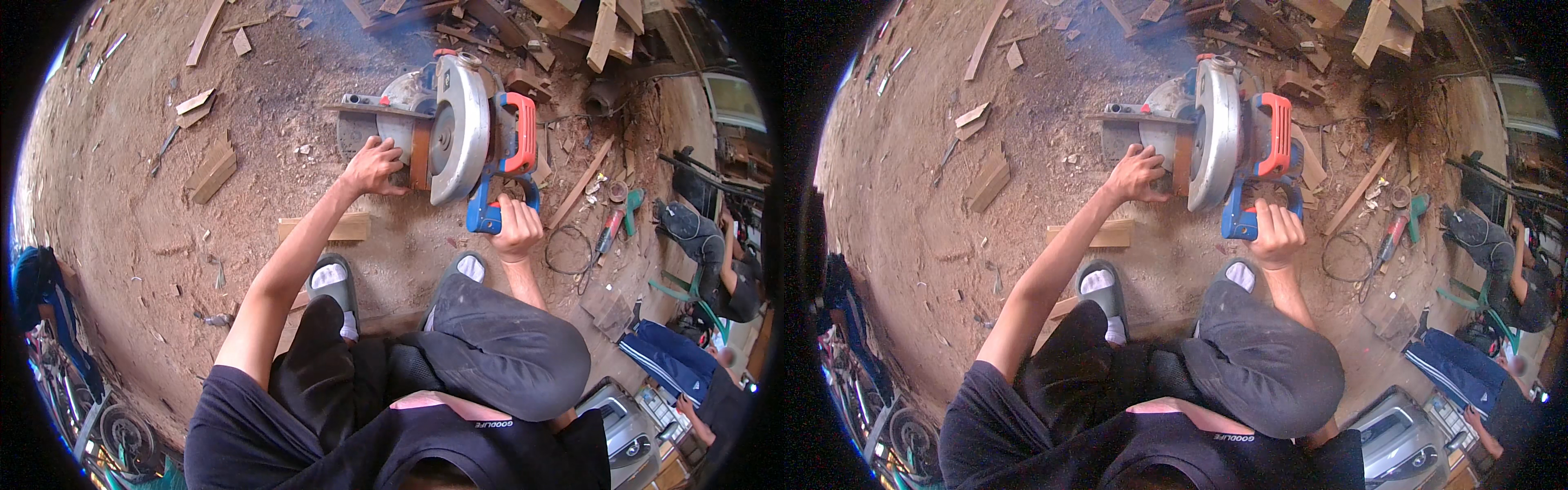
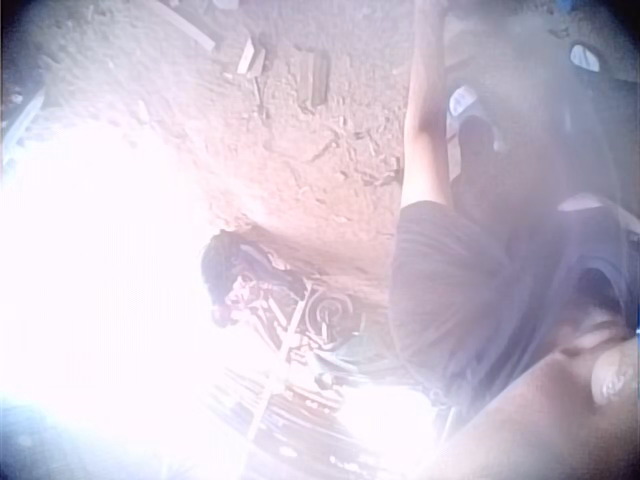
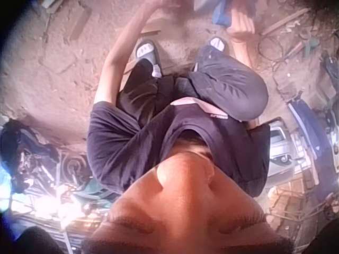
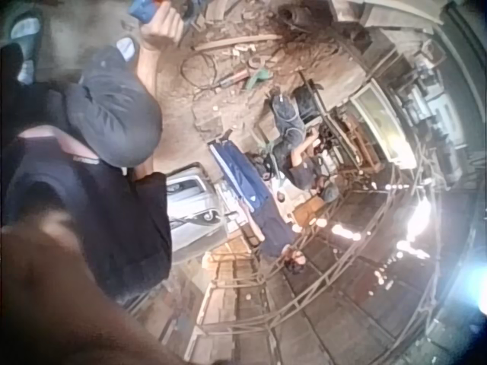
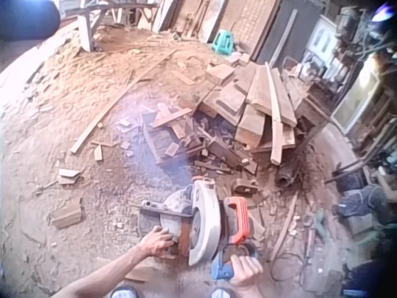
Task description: The person uses a miter saw to cut a small piece of wood, then handles and inspects several other cut wood pieces.
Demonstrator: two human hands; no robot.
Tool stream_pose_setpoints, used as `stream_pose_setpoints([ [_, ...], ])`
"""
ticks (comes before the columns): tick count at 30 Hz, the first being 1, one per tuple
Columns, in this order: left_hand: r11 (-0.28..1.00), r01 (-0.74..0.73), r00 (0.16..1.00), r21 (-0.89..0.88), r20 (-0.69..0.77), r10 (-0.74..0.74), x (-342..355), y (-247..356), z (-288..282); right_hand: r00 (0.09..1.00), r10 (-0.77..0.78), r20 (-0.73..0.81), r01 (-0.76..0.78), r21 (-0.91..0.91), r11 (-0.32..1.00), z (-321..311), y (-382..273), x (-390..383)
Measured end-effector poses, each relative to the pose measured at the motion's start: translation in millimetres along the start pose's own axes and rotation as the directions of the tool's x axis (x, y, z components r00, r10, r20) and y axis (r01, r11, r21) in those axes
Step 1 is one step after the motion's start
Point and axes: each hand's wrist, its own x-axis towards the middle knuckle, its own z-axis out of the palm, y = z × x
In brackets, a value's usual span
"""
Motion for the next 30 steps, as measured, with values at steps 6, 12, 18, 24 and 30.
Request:
stream_pose_setpoints([
  [6,0.999,0.024,1.0,-0.028,0.018,-0.024,-1.8,-0.1,2.1,1.0,-0.019,-0.024,0.019,-0.003,1.0,5.2,2.2,-5.9],
  [12,0.999,0.026,1.0,-0.025,0.011,-0.026,-1.7,-0.5,2.0,1.0,-0.006,-0.028,0.006,-0.012,1.0,5.8,1.3,-5.2],
  [18,1.0,0.028,0.999,-0.014,0.026,-0.027,-2.3,-0.4,1.7,0.999,0.002,-0.032,-0.003,-0.014,1.0,8.5,1.4,-7.4],
  [24,0.999,0.038,0.998,-0.023,0.04,-0.037,-3.4,-1.5,2.8,0.999,0.005,-0.034,-0.006,-0.015,1.0,7.4,-0.2,-5.8],
  [30,0.999,0.034,0.999,-0.03,0.021,-0.033,-2.4,-1.0,3.9,0.999,0.0,-0.046,0.0,-0.015,1.0,8.6,0.7,-6.3],
])
